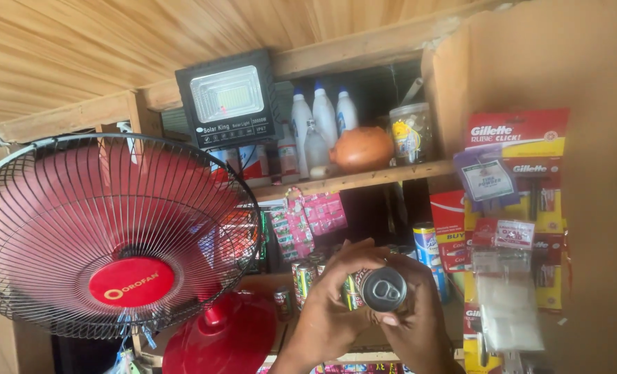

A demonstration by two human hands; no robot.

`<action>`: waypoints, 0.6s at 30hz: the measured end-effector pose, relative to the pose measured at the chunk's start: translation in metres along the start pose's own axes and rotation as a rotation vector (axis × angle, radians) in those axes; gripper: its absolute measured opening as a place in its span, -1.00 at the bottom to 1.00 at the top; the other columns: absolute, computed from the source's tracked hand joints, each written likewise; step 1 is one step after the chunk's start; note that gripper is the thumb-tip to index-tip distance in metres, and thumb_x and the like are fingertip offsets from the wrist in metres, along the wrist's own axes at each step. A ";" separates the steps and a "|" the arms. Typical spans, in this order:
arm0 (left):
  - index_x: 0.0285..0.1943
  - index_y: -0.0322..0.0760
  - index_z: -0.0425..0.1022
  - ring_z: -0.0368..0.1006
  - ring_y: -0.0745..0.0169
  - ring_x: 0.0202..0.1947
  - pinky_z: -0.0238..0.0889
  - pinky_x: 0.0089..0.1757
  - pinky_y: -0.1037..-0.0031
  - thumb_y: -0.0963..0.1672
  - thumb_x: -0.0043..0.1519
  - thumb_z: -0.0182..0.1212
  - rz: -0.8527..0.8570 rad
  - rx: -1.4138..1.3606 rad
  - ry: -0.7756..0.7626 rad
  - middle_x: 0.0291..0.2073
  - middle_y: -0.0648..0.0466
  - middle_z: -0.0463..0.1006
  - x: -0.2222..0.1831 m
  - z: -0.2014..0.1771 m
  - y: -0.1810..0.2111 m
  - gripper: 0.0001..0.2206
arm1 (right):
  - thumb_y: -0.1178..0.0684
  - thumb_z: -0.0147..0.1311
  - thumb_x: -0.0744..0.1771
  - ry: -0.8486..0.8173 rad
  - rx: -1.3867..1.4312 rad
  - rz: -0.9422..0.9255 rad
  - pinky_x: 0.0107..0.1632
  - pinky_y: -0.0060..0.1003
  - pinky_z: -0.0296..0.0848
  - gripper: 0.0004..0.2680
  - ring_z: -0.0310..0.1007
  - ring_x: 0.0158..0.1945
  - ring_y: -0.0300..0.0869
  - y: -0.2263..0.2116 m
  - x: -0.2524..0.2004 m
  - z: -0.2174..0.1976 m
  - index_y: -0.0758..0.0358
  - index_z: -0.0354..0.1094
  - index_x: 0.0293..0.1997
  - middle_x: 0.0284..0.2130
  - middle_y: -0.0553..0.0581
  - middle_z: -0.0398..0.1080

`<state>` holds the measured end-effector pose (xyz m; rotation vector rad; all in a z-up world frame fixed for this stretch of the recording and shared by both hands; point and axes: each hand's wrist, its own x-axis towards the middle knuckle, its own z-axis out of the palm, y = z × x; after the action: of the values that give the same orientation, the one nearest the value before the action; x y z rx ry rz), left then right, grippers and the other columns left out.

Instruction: Taking small cans out of a cardboard box and arranging them neatly on a shop shelf.

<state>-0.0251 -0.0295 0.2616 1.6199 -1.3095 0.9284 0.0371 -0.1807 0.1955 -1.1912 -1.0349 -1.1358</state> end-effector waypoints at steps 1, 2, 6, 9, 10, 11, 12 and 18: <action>0.19 -0.25 0.47 0.35 -0.08 0.45 0.00 0.45 0.08 -0.25 0.02 0.59 0.001 0.001 0.001 0.24 -0.06 0.56 -0.001 -0.001 -0.002 -0.46 | 0.31 0.21 0.25 -0.001 0.001 -0.001 0.22 -0.25 0.44 -0.52 0.33 0.27 -0.10 0.001 0.000 0.001 0.37 0.07 0.30 0.25 0.26 0.20; 0.20 -0.25 0.47 0.34 -0.09 0.47 0.01 0.45 0.07 -0.26 0.03 0.57 -0.007 0.002 -0.002 0.26 -0.06 0.56 -0.002 -0.002 -0.004 -0.47 | 0.31 0.21 0.26 0.006 0.003 0.003 0.22 -0.25 0.44 -0.54 0.34 0.26 -0.11 0.001 0.000 0.001 0.37 0.09 0.28 0.25 0.26 0.21; 0.20 -0.26 0.49 0.28 -0.12 0.49 0.01 0.43 0.06 -0.25 0.01 0.58 -0.014 0.050 -0.008 0.29 -0.09 0.53 0.000 -0.003 -0.007 -0.46 | 0.30 0.24 0.26 0.009 0.157 0.067 0.16 -0.26 0.47 -0.53 0.38 0.20 -0.13 0.019 -0.007 0.001 0.36 0.10 0.28 0.21 0.25 0.23; 0.19 -0.25 0.50 0.31 -0.10 0.40 0.15 0.32 0.10 -0.23 -0.04 0.63 -0.020 0.055 0.002 0.25 -0.12 0.48 0.001 -0.004 -0.003 -0.42 | 0.28 0.26 0.23 0.032 0.070 0.054 0.17 -0.23 0.44 -0.52 0.36 0.20 -0.13 0.024 -0.006 0.001 0.37 0.11 0.25 0.19 0.26 0.20; 0.19 -0.25 0.50 0.31 -0.10 0.40 0.15 0.32 0.10 -0.23 -0.04 0.63 -0.020 0.057 0.003 0.25 -0.12 0.48 0.004 -0.004 -0.007 -0.42 | 0.28 0.26 0.23 0.031 0.073 0.053 0.17 -0.23 0.44 -0.52 0.36 0.20 -0.13 0.019 -0.002 0.002 0.37 0.11 0.25 0.19 0.26 0.20; 0.23 -0.23 0.46 0.32 -0.02 0.37 0.22 0.26 0.15 -0.20 0.00 0.58 -0.083 -0.003 0.032 0.25 -0.08 0.45 0.005 -0.005 -0.010 -0.42 | 0.25 0.26 0.25 0.027 0.094 0.093 0.15 -0.23 0.50 -0.56 0.43 0.18 -0.13 0.013 -0.001 0.004 0.35 0.12 0.23 0.13 0.26 0.30; 0.28 -0.20 0.42 0.33 0.05 0.34 0.29 0.20 0.19 -0.17 0.04 0.53 -0.145 -0.064 0.062 0.24 -0.04 0.42 0.005 -0.007 -0.014 -0.42 | 0.22 0.26 0.28 0.022 0.116 0.133 0.13 -0.23 0.55 -0.59 0.50 0.16 -0.13 0.009 0.000 0.007 0.34 0.13 0.20 0.07 0.25 0.40; 0.39 -0.27 0.29 0.43 0.19 0.10 0.34 0.12 0.39 0.07 0.37 0.06 -0.515 -0.406 0.263 0.07 -0.05 0.55 -0.006 -0.004 -0.085 -0.49 | 0.17 0.27 0.28 -0.139 -0.013 0.327 -0.01 -0.27 0.54 -0.54 0.54 -0.05 -0.14 0.010 -0.001 0.011 0.32 0.03 0.22 -0.08 0.22 0.48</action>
<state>0.0566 -0.0142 0.2445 1.3617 -0.7776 0.4969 0.0472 -0.1692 0.1942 -1.4062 -0.8960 -0.8146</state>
